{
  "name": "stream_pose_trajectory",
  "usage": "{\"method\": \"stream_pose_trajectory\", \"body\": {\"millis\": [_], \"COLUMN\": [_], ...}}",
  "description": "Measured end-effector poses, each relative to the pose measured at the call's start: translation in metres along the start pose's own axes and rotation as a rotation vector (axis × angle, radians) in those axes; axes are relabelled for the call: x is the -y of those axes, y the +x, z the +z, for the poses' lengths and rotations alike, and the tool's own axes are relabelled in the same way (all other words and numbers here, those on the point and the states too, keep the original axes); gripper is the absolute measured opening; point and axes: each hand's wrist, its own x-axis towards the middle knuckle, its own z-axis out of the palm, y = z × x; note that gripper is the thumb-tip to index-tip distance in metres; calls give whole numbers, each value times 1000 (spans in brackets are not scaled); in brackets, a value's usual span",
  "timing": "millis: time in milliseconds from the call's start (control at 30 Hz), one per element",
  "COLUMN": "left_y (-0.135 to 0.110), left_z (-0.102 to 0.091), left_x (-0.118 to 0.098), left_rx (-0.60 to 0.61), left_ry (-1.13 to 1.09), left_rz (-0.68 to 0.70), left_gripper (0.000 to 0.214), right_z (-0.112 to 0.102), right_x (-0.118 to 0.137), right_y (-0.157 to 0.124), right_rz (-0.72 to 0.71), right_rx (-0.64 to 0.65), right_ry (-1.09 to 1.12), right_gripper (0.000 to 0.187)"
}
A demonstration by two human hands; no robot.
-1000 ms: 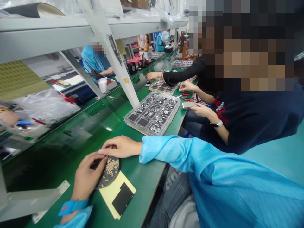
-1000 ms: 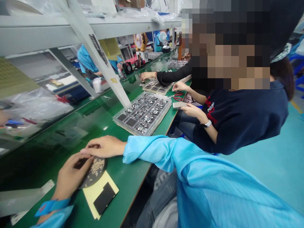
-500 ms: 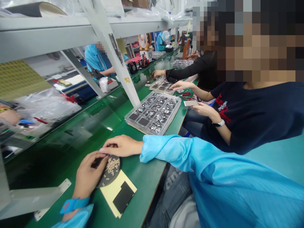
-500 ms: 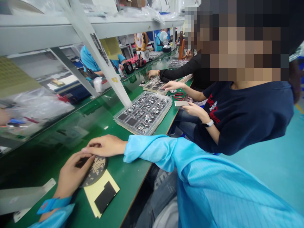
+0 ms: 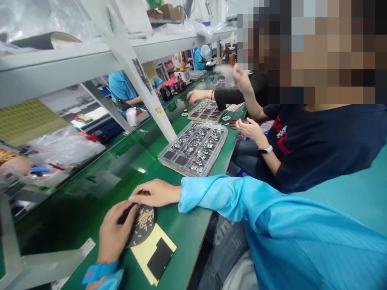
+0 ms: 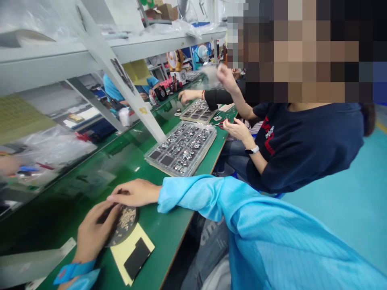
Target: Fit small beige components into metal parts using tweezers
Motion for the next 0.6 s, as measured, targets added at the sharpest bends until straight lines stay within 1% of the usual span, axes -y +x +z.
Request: {"method": "stream_pose_trajectory", "body": {"millis": [100, 200, 333, 467, 600], "left_y": [0, 0, 1, 1, 0], "left_z": [0, 0, -2, -4, -3], "left_x": [3, 7, 10, 10, 16], "left_rx": [-21, -16, -6, -12, -22], "left_ry": [-9, -10, -10, 5, 47], "left_rz": [-6, -29, -62, -33, 20], "left_gripper": [41, 42, 43, 42, 41], "right_z": [2, 2, -1, -3, -6], "right_x": [-3, -4, -1, 2, 3], "right_y": [2, 3, 3, 3, 5], "right_rz": [7, 19, 28, 23, -3], "right_rx": [2, 0, 40, 98, 166], "right_ry": [3, -7, -35, -60, -77], "right_gripper": [28, 28, 33, 40, 44]}}
